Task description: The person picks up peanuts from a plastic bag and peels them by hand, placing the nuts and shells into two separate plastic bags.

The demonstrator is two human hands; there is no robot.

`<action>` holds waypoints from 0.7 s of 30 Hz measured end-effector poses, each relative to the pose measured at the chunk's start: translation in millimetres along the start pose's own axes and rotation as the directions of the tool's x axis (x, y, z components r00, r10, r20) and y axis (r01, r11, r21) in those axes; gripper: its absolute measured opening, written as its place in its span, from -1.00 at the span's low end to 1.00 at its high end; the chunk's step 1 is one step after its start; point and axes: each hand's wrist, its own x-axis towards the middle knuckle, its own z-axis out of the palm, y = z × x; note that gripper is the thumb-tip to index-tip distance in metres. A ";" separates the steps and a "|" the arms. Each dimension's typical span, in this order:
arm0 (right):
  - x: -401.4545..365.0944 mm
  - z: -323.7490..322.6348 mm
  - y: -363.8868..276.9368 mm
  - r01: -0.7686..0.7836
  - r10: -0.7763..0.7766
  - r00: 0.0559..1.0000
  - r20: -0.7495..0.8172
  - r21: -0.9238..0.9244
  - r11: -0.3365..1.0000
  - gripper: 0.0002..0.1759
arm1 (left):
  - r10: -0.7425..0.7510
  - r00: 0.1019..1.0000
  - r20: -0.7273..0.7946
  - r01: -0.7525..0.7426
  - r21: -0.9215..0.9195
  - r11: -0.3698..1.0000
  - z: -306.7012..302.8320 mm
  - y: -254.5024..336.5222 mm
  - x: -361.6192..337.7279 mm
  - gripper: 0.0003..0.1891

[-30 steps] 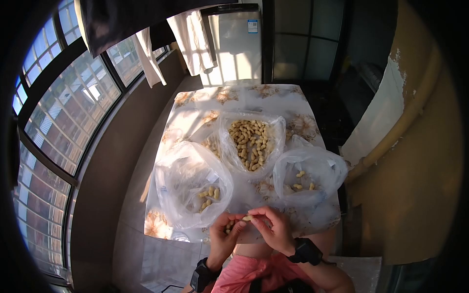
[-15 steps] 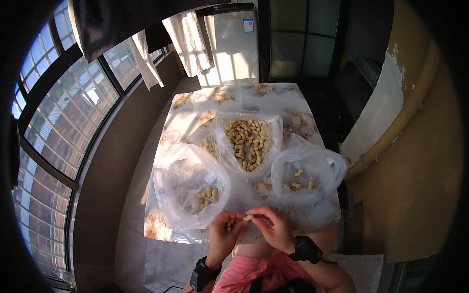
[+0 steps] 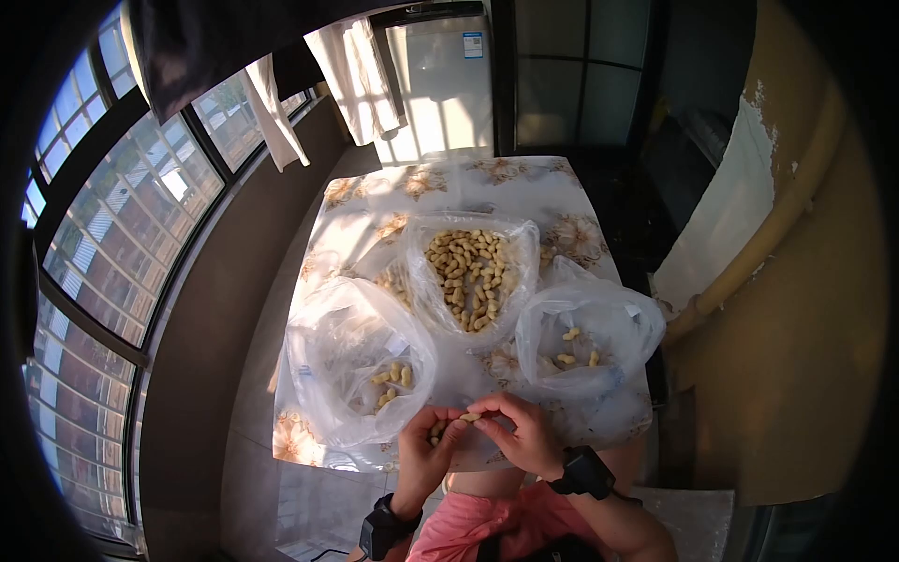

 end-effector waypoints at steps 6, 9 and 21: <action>-1.1 4.5 -1.8 -0.112 0.112 0.993 -0.044 0.007 0.994 -0.82 | 0.023 1.000 -0.011 -0.023 0.034 0.999 -0.4 -5.5 -0.9 -0.85; -0.5 4.1 -5.8 -0.117 0.115 0.992 -0.043 -0.032 0.993 -0.85 | 0.049 0.999 -0.022 -0.047 0.095 0.994 -1.0 -2.5 -0.9 -0.84; -1.7 4.8 -6.9 -0.100 0.095 0.995 -0.041 -0.140 0.985 -0.83 | 0.081 0.996 -0.036 -0.082 -0.049 0.995 -0.3 -7.3 -3.9 -0.81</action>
